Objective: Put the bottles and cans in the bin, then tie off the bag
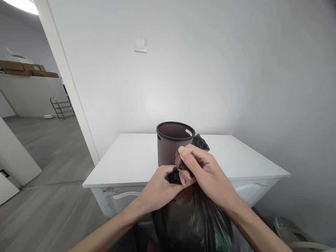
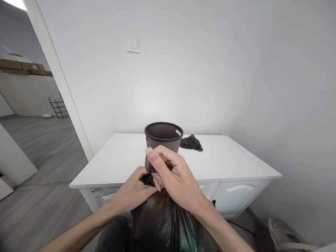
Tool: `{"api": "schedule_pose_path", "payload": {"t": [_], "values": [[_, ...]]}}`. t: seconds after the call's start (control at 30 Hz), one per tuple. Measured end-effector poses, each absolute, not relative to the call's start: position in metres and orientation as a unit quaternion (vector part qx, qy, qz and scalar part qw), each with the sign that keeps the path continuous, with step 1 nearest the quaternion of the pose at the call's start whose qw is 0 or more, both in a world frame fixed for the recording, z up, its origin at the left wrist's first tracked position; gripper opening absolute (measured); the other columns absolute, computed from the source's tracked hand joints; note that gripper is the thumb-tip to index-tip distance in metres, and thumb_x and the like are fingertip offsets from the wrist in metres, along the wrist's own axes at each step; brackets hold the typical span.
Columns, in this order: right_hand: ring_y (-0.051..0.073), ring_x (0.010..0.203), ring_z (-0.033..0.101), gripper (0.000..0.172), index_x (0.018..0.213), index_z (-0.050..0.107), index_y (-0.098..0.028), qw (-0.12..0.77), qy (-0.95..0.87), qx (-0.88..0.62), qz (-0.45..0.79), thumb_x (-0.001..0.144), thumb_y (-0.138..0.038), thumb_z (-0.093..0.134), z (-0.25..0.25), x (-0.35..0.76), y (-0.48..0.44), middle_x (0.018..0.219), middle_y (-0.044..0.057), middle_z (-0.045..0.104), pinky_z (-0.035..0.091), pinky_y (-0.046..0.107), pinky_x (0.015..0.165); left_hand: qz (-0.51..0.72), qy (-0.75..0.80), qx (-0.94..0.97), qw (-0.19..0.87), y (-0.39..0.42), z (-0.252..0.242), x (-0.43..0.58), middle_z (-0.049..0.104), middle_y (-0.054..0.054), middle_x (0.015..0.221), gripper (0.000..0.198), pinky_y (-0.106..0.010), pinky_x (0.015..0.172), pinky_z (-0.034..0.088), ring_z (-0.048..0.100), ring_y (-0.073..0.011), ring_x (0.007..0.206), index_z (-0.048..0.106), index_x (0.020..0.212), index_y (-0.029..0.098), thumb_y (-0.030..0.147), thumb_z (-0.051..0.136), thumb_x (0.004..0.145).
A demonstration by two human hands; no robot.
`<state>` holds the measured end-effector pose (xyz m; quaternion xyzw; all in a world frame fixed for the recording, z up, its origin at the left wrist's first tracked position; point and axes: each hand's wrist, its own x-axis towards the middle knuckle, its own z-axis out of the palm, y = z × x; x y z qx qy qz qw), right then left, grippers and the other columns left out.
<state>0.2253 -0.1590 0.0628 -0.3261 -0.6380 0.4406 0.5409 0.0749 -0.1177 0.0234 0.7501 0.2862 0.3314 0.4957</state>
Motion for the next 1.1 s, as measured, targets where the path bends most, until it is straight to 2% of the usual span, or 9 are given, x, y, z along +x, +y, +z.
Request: {"api": "schedule_pose_path", "payload": {"t": [0.17,0.27,0.37,0.5,0.63,0.73,0.83,0.93,1.1], "values": [[0.023,0.093,0.068,0.048,0.091,0.068,-0.027,0.596,-0.594,-0.335,0.423,0.099,-0.073,0.056,0.050,0.250,-0.151,0.094,0.004,0.071,0.057,0.037,0.091,0.327,0.328,0.740,0.488,-0.121,0.028,0.055,0.059,0.001,0.081,0.039,-0.027,0.072,0.040,0.053,-0.0148,0.078,0.062,0.080,0.018,0.054,0.067,0.096],[0.026,0.108,0.071,0.049,0.115,0.067,-0.032,0.633,-0.545,-0.322,0.445,0.101,-0.075,0.047,0.026,0.270,-0.147,0.114,0.007,0.075,0.055,0.046,0.105,0.330,0.333,0.749,0.468,-0.124,0.032,0.048,0.054,0.002,0.079,0.044,-0.027,0.071,0.039,0.050,-0.0145,0.077,0.059,0.076,0.018,0.056,0.067,0.096],[0.029,0.131,0.063,0.049,0.136,0.062,-0.034,0.563,-0.603,-0.333,0.456,0.101,-0.068,0.055,0.010,0.271,-0.151,0.140,0.009,0.068,0.047,0.051,0.116,0.326,0.328,0.763,0.452,-0.127,0.034,0.050,0.058,0.000,0.080,0.040,-0.027,0.069,0.041,0.052,-0.0155,0.077,0.065,0.079,0.017,0.054,0.066,0.096],[0.030,0.140,0.057,0.037,0.113,0.077,-0.028,0.485,-0.672,-0.355,0.433,0.105,-0.058,0.056,0.015,0.244,-0.161,0.144,0.008,0.066,0.041,0.048,0.122,0.330,0.313,0.771,0.445,-0.132,0.034,0.055,0.069,-0.003,0.091,0.033,-0.028,0.076,0.048,0.061,-0.0193,0.086,0.070,0.078,0.018,0.047,0.067,0.095],[0.027,0.122,0.067,0.048,0.076,0.068,-0.025,0.600,-0.547,-0.288,0.508,0.106,-0.060,0.053,0.026,0.227,-0.163,0.103,0.005,0.076,0.052,0.042,0.110,0.362,0.320,0.707,0.517,-0.127,0.032,0.040,0.066,-0.001,0.079,0.023,-0.025,0.067,0.047,0.060,-0.0162,0.074,0.076,0.100,0.022,0.044,0.075,0.092],[0.018,0.087,0.072,0.045,0.071,0.059,-0.025,0.668,-0.418,-0.223,0.574,0.105,-0.055,0.058,0.027,0.233,-0.161,0.067,-0.001,0.063,0.060,0.033,0.092,0.385,0.320,0.591,0.632,-0.120,0.034,0.024,0.031,0.011,0.053,0.033,-0.021,0.048,0.027,0.026,-0.0080,0.046,0.070,0.121,0.024,0.042,0.075,0.094],[0.011,0.045,0.048,0.042,0.077,0.058,-0.025,0.643,-0.392,-0.184,0.632,0.109,-0.052,0.052,0.022,0.240,-0.157,0.048,-0.008,0.038,0.056,0.025,0.059,0.450,0.282,0.514,0.673,-0.114,0.037,0.024,0.015,0.012,0.059,0.023,-0.020,0.047,0.019,0.010,-0.0071,0.049,0.067,0.103,0.021,0.042,0.072,0.097],[0.008,0.038,0.025,0.045,0.083,0.058,-0.024,0.554,-0.426,-0.197,0.687,0.108,-0.060,0.047,0.015,0.238,-0.150,0.052,-0.010,0.031,0.031,0.019,0.035,0.451,0.272,0.543,0.654,-0.115,0.037,0.034,0.018,0.009,0.064,0.042,-0.023,0.049,0.022,0.014,-0.0086,0.054,0.051,0.076,0.019,0.050,0.063,0.102],[0.007,0.055,0.015,0.046,0.084,0.054,-0.020,0.470,-0.425,-0.339,0.696,0.096,-0.062,0.068,0.012,0.221,-0.138,0.069,-0.008,0.028,0.009,0.018,0.042,0.437,0.349,0.691,0.458,-0.121,0.038,0.042,0.052,-0.002,0.085,0.043,-0.026,0.072,0.045,0.049,-0.0149,0.077,0.050,0.079,0.021,0.051,0.045,0.109]]}}
